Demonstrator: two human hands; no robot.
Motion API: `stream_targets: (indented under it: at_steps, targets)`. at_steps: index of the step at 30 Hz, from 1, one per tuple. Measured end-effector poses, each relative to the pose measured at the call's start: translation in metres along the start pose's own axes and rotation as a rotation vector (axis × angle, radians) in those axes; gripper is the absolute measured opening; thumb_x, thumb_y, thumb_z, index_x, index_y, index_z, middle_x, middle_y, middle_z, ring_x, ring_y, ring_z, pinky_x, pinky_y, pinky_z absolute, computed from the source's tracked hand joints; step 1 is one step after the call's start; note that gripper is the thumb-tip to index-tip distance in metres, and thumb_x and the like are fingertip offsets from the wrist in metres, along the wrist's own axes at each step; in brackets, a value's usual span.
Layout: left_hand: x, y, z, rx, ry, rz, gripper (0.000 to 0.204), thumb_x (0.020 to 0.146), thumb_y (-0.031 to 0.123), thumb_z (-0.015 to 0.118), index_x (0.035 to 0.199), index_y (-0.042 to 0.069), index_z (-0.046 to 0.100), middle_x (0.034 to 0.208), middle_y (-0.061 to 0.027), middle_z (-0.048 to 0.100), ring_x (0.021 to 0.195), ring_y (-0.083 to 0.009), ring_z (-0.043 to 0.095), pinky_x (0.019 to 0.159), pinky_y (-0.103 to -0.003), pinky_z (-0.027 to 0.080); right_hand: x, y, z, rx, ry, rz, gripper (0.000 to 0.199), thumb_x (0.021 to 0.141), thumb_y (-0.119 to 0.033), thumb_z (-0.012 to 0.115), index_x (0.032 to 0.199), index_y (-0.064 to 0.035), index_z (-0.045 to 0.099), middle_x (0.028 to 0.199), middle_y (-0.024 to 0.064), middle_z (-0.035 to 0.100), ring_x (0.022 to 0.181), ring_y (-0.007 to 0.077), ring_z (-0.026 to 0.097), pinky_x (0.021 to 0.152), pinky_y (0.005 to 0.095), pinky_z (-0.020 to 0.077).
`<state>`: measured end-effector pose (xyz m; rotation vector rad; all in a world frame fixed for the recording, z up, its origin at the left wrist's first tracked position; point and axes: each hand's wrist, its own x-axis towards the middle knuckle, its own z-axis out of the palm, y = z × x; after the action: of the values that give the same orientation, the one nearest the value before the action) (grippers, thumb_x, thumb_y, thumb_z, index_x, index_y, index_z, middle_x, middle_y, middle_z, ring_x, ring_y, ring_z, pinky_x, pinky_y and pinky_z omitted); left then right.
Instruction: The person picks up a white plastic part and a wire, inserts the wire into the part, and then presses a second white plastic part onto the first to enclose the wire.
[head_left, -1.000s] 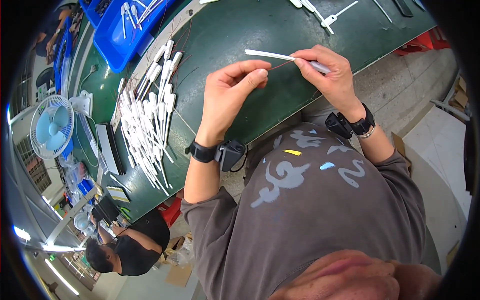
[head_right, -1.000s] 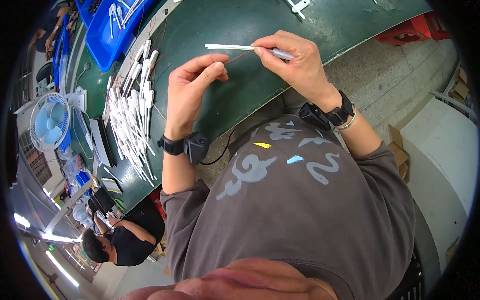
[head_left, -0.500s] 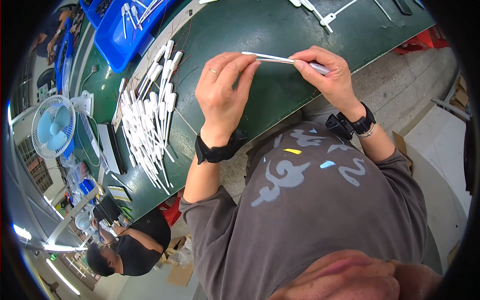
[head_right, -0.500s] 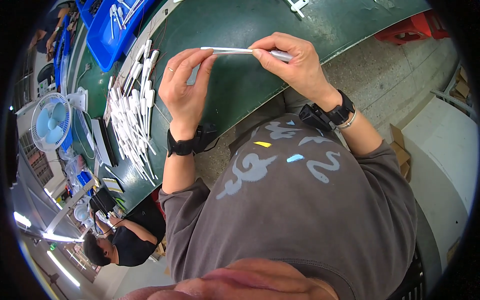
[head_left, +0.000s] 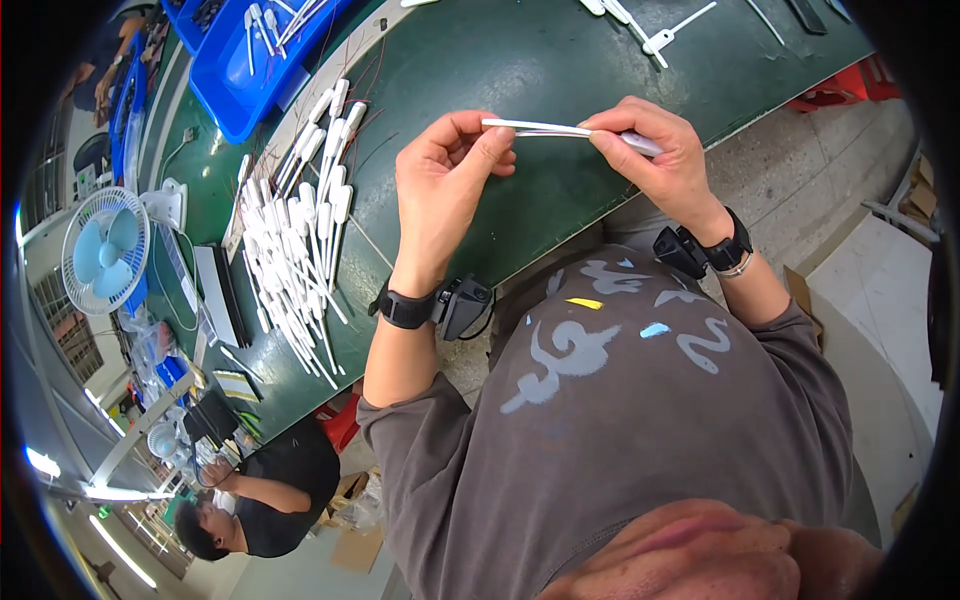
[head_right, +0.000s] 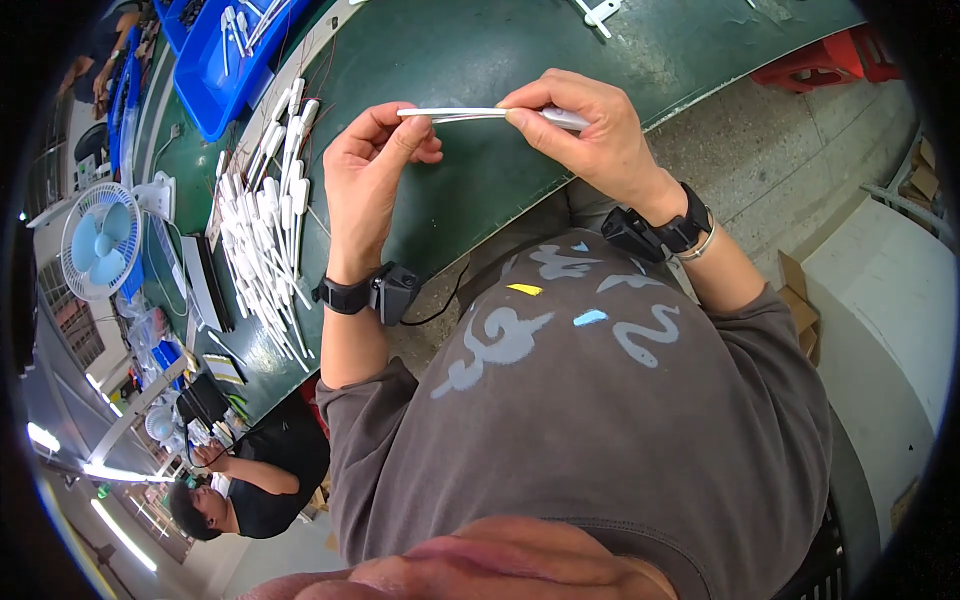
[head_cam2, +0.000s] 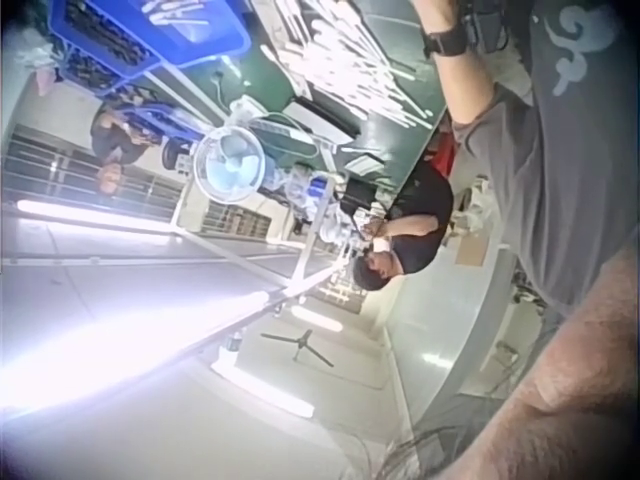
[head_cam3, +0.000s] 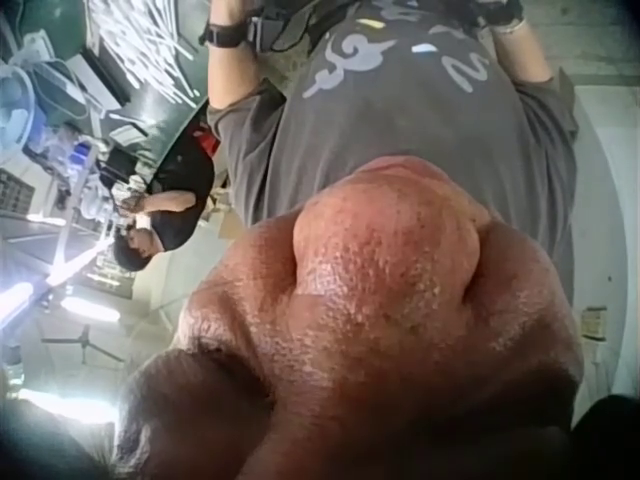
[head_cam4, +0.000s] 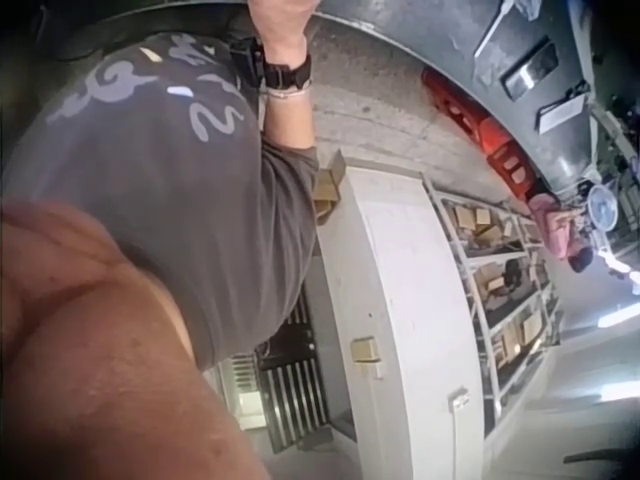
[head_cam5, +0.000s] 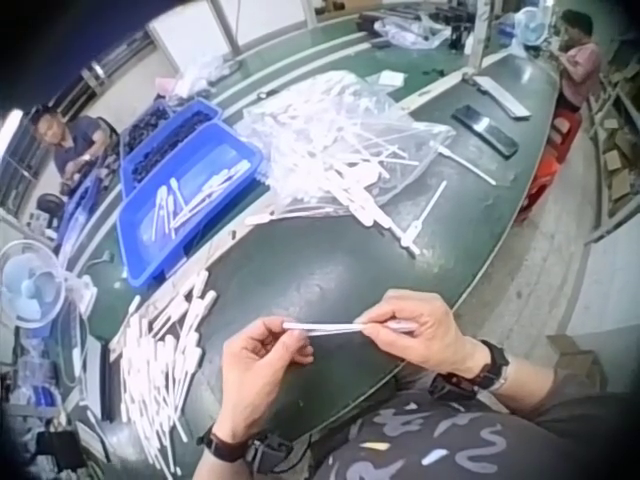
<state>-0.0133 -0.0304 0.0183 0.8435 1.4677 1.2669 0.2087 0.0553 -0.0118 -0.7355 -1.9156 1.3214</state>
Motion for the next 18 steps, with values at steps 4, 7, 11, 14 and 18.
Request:
stream_targets:
  at_steps: [4,7,11,14,18]
  targets:
    - [0.0009,0.0023,-0.0050,-0.105,-0.068,-0.086,0.019,0.096,0.011,0.068,0.107,-0.005,0.065,0.089,-0.0094,0.070,0.077,-0.0158,0.069,0.073,-0.027,0.058,0.0015,0.0029,-0.0024,-0.025,-0.043,-0.012,0.013,0.093,-0.003,0.066,0.104,-0.0014,0.073,0.086,0.0036,0.065,0.076,0.0100,0.058,0.066,0.0236,0.0435]
    - [0.0005,0.0003,-0.0072,-0.155,-0.103,-0.124,0.020,0.097,0.012,0.066,0.108,-0.005,0.064,0.089,-0.0104,0.070,0.078,-0.0167,0.070,0.075,-0.028,0.058,0.0026,0.0036,-0.0062,-0.031,-0.076,-0.013,0.015,0.092,-0.002,0.066,0.105,-0.0015,0.073,0.086,0.0041,0.066,0.077,0.0105,0.059,0.067,0.0241,0.0443]
    - [-0.0006,-0.0004,-0.0077,-0.169,-0.133,-0.132,0.021,0.098,0.013,0.064,0.109,-0.005,0.064,0.091,-0.0112,0.070,0.078,-0.0176,0.070,0.076,-0.029,0.059,0.0036,0.0044,-0.0080,-0.041,-0.107,-0.023,0.017,0.091,0.000,0.066,0.106,-0.0017,0.073,0.086,0.0046,0.066,0.076,0.0111,0.060,0.066,0.0244,0.0447]
    - [-0.0022,0.0009,-0.0070,-0.172,-0.128,-0.112,0.020,0.099,0.012,0.063,0.110,-0.005,0.064,0.092,-0.0118,0.070,0.078,-0.0182,0.070,0.076,-0.029,0.059,0.0035,0.0050,-0.0092,-0.050,-0.118,-0.038,0.018,0.091,0.001,0.066,0.107,-0.0017,0.073,0.085,0.0048,0.065,0.075,0.0113,0.059,0.066,0.0245,0.0446]
    - [-0.0034,0.0019,-0.0058,-0.183,-0.120,-0.110,0.020,0.100,0.012,0.061,0.110,-0.005,0.063,0.092,-0.0126,0.070,0.080,-0.0188,0.071,0.076,-0.030,0.059,0.0030,0.0042,-0.0085,-0.068,-0.119,-0.063,0.018,0.091,0.001,0.066,0.107,-0.0018,0.073,0.084,0.0049,0.065,0.074,0.0116,0.059,0.065,0.0246,0.0443]
